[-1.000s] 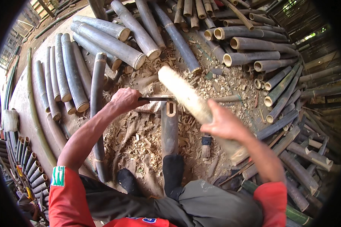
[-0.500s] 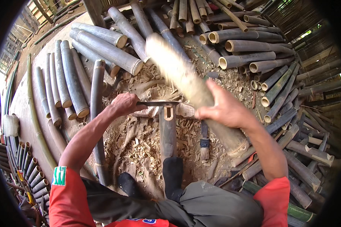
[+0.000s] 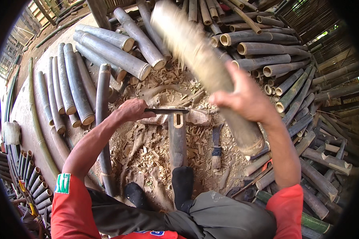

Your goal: The person shapes and fits bamboo pieces together, using a knife to carve notches and a hammer to tap segments into place.

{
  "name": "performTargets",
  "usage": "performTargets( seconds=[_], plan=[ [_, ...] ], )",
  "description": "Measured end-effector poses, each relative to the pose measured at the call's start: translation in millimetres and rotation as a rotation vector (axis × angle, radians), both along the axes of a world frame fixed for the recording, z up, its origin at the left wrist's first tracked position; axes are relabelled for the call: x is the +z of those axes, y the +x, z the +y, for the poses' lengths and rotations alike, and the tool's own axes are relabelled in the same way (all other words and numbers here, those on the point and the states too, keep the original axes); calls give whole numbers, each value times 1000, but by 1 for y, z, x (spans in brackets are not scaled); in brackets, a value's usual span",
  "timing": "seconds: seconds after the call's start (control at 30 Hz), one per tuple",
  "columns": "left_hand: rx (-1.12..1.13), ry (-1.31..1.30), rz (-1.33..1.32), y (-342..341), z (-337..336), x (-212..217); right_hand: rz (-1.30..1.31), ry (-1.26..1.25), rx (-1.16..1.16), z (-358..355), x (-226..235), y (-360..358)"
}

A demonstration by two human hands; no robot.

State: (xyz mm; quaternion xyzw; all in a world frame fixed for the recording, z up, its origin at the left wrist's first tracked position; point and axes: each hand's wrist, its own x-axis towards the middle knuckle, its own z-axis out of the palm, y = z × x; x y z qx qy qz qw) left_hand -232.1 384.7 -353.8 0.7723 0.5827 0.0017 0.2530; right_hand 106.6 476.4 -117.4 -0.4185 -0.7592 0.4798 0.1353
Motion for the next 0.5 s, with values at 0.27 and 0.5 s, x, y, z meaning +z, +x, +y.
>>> performTargets(
  seconds=[0.27, 0.5],
  plan=[
    [-21, -115, -44, 17, 14, -4, -672, -224, 233, -38, -102, 2],
    [1, -305, -138, 6, 14, -16, -186, 128, 31, -27, -87, 1]
  ],
)
